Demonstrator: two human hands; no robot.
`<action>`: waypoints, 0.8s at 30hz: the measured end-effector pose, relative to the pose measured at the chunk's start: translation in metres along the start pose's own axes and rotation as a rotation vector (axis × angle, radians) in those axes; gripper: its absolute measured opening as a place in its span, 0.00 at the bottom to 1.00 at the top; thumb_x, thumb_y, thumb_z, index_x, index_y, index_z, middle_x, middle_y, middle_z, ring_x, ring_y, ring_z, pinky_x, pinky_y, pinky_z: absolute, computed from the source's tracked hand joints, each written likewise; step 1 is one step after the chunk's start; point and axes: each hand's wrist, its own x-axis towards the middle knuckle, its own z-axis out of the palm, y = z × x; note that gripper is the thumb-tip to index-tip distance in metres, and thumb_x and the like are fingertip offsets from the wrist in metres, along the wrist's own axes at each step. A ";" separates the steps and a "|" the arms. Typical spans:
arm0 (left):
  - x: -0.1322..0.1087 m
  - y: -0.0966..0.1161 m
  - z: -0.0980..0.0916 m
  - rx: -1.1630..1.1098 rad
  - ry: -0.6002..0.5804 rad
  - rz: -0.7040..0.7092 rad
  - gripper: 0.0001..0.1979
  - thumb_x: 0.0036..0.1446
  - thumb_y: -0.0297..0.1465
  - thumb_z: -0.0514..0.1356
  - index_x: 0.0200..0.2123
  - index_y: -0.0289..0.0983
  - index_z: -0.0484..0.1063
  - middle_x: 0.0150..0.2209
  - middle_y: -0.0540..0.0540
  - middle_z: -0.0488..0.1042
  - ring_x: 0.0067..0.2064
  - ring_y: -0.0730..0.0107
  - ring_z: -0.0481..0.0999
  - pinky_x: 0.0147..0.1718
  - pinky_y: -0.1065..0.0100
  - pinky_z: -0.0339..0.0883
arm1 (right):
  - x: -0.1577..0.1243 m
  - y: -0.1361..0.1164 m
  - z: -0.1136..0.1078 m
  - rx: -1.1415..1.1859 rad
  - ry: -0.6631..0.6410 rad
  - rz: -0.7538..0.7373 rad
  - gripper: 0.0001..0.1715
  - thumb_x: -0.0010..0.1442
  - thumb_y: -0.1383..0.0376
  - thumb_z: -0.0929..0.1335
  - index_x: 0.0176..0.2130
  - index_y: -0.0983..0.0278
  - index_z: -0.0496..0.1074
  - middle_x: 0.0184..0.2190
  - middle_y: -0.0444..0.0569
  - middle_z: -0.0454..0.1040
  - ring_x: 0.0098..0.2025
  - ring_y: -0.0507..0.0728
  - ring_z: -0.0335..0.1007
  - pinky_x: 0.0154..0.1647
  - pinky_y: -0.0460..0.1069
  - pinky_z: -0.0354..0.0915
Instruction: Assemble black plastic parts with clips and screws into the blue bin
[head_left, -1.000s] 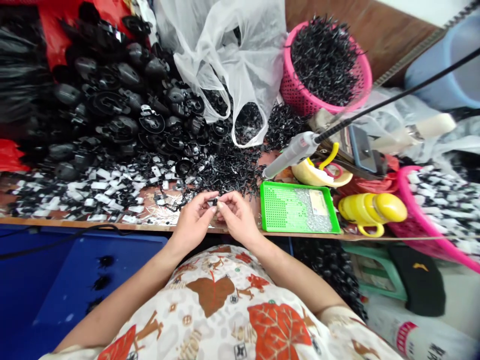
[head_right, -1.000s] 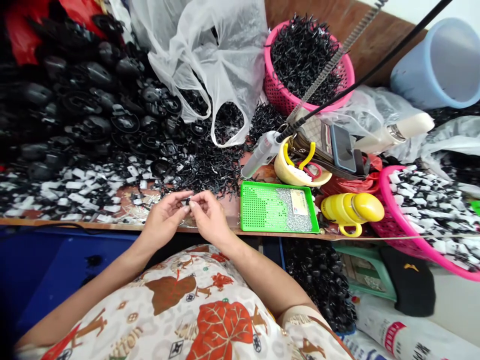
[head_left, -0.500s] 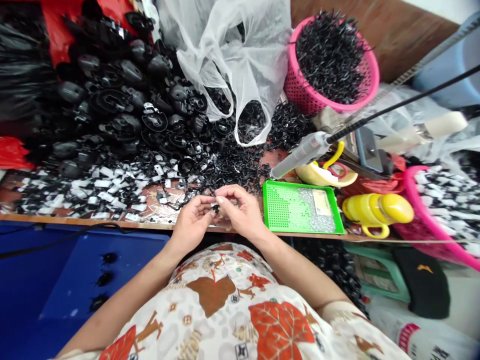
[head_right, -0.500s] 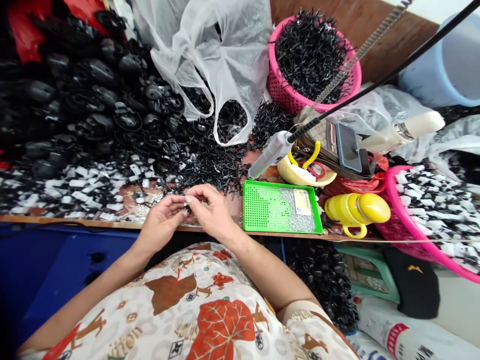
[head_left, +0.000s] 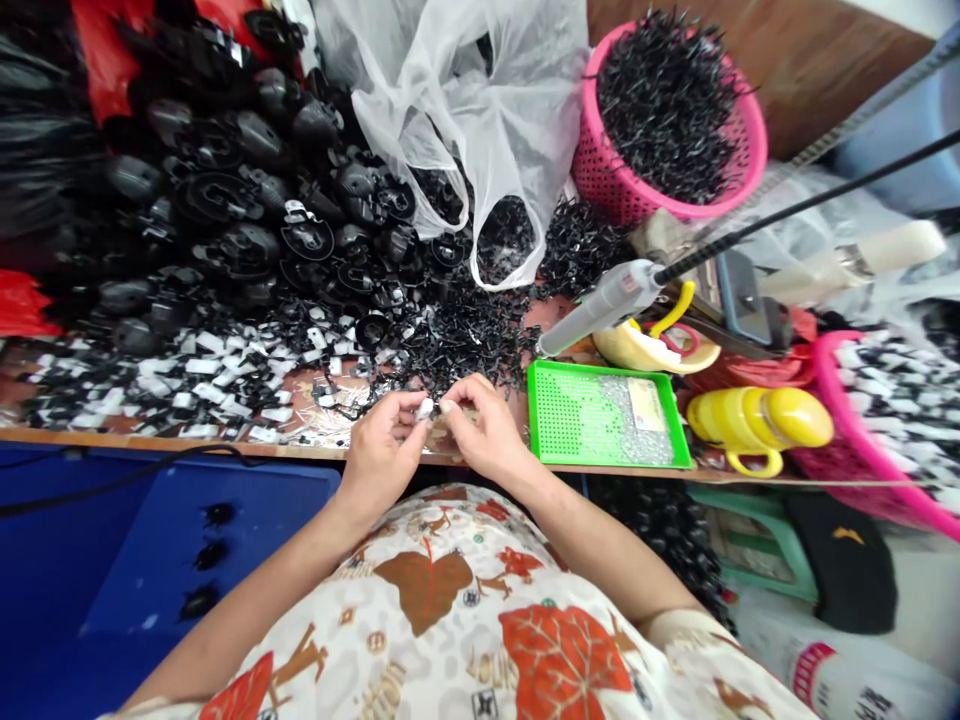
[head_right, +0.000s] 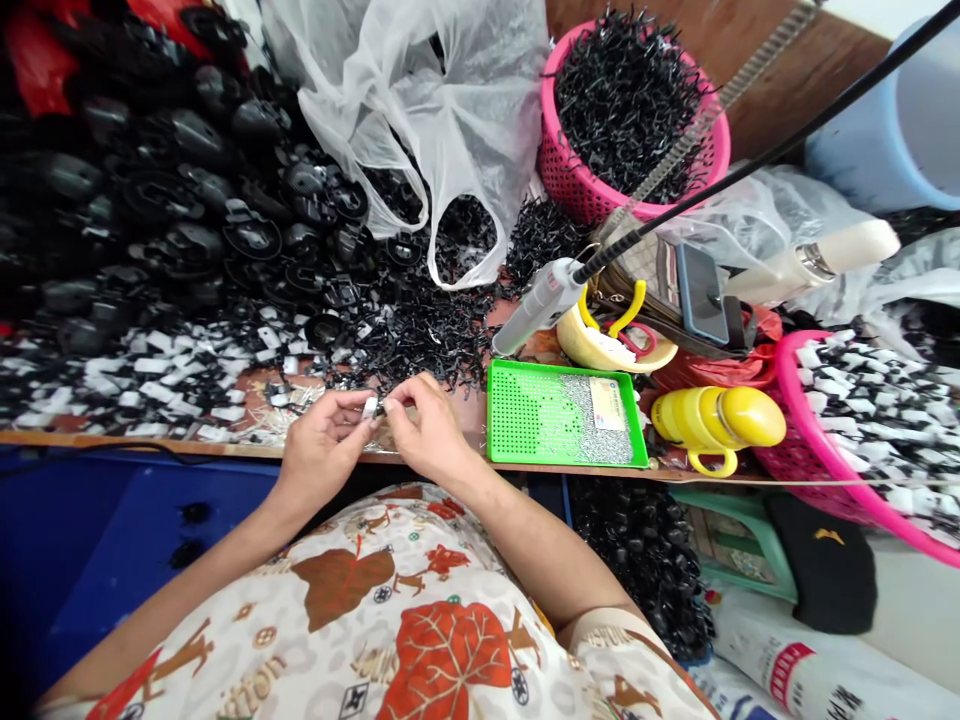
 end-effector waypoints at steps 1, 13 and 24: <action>0.000 0.000 0.000 -0.021 -0.007 -0.015 0.14 0.58 0.32 0.64 0.48 0.38 0.76 0.41 0.44 0.81 0.38 0.66 0.81 0.38 0.67 0.78 | -0.001 0.001 0.001 0.030 0.012 0.002 0.07 0.64 0.66 0.67 0.32 0.62 0.69 0.33 0.45 0.70 0.40 0.55 0.68 0.44 0.50 0.63; 0.002 0.003 -0.009 -0.283 -0.312 -0.166 0.13 0.59 0.30 0.63 0.48 0.37 0.76 0.36 0.46 0.80 0.35 0.68 0.79 0.37 0.67 0.76 | 0.006 0.007 -0.022 0.166 -0.330 -0.058 0.06 0.63 0.67 0.72 0.39 0.61 0.82 0.34 0.46 0.78 0.37 0.53 0.75 0.41 0.49 0.69; 0.018 0.015 0.000 -0.504 -0.099 -0.377 0.18 0.47 0.35 0.69 0.41 0.35 0.75 0.31 0.48 0.78 0.29 0.69 0.77 0.31 0.66 0.75 | 0.000 0.011 0.000 -0.134 -0.070 -0.395 0.16 0.67 0.65 0.68 0.54 0.63 0.74 0.47 0.56 0.77 0.49 0.59 0.74 0.52 0.56 0.72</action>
